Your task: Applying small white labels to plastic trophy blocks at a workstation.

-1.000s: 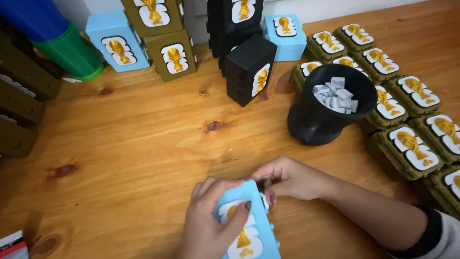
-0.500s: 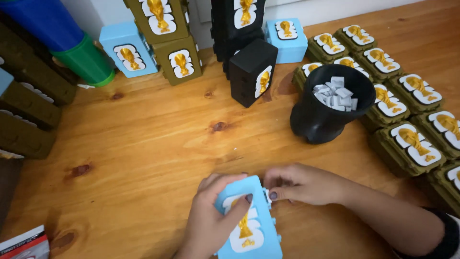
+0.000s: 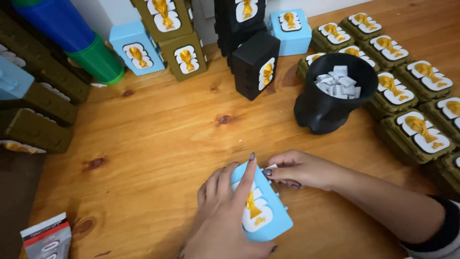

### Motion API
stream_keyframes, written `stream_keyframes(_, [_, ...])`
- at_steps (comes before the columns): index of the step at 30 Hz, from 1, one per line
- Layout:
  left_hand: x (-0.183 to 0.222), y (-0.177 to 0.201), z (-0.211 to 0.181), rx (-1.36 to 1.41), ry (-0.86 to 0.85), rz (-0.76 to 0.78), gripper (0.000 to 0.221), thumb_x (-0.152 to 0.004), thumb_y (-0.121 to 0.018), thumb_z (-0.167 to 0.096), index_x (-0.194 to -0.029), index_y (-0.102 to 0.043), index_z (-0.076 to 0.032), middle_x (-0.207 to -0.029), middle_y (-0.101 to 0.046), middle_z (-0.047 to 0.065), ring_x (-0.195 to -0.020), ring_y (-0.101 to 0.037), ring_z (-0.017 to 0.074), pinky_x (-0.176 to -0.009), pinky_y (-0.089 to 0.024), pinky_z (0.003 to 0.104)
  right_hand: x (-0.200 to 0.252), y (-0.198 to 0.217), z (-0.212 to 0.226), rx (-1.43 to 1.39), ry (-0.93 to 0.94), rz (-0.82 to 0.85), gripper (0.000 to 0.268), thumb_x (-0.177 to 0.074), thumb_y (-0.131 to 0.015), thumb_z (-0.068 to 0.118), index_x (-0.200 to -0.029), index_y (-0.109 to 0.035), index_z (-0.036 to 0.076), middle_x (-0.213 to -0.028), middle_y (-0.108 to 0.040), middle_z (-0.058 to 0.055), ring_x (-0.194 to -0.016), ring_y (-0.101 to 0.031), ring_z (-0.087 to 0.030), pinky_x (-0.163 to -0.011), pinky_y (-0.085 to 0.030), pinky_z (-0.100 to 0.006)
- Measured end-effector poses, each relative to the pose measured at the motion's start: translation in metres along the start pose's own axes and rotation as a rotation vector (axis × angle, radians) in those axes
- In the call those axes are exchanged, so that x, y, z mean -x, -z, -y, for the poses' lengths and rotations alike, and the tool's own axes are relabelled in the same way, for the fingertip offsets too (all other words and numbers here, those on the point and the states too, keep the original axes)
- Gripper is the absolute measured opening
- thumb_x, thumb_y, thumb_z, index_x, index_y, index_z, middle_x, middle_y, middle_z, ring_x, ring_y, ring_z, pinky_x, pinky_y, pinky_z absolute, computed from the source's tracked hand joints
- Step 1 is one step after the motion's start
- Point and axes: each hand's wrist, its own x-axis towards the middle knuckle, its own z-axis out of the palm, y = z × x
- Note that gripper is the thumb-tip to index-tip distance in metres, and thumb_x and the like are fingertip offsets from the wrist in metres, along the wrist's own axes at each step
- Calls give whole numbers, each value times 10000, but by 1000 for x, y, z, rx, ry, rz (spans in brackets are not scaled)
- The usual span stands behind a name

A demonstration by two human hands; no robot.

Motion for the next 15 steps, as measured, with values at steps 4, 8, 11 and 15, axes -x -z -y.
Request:
stream_keyframes(4, [1,-3,0,-7,-17,-73,1328,-509,-942,-432,-1601,-250,-129,-1440,-358,265,-1291,-350,469,-972,-296,570,1,11,-4,30,-66,108,246,-972,-626,207,-845,-678,3,-685,-632,-66,-494,-468,-89,-419,-339,-235])
stream_keyframes(8, [-1,-8,8,-50,-80,-96,1333,-490,-945,-454,-1591,-272,-118,-1443,-382,245,-1277,-377,448,-999,-295,552,7,13,-8,-36,-130,195,269,-1004,-603,203,-862,-670,-15,-707,-642,-84,-477,-462,-96,-404,-348,-247])
stream_keyframes(11, [-3,-11,19,-44,-64,-35,1417,-441,-989,-491,-1602,-248,-159,-1459,-372,214,-1312,-358,418,-984,-301,542,9,10,-6,11,-232,202,310,-1003,-609,262,-861,-695,0,-645,-623,-65,-456,-477,-93,-386,-323,-227])
stream_keyframes(15, [-8,-6,20,-18,-52,-56,1381,-461,-990,-463,-1588,-268,-125,-1439,-390,198,-1285,-384,431,-986,-319,552,15,4,2,25,-250,262,284,-997,-630,227,-844,-683,-6,-603,-600,-58,-423,-478,-88,-372,-326,-220])
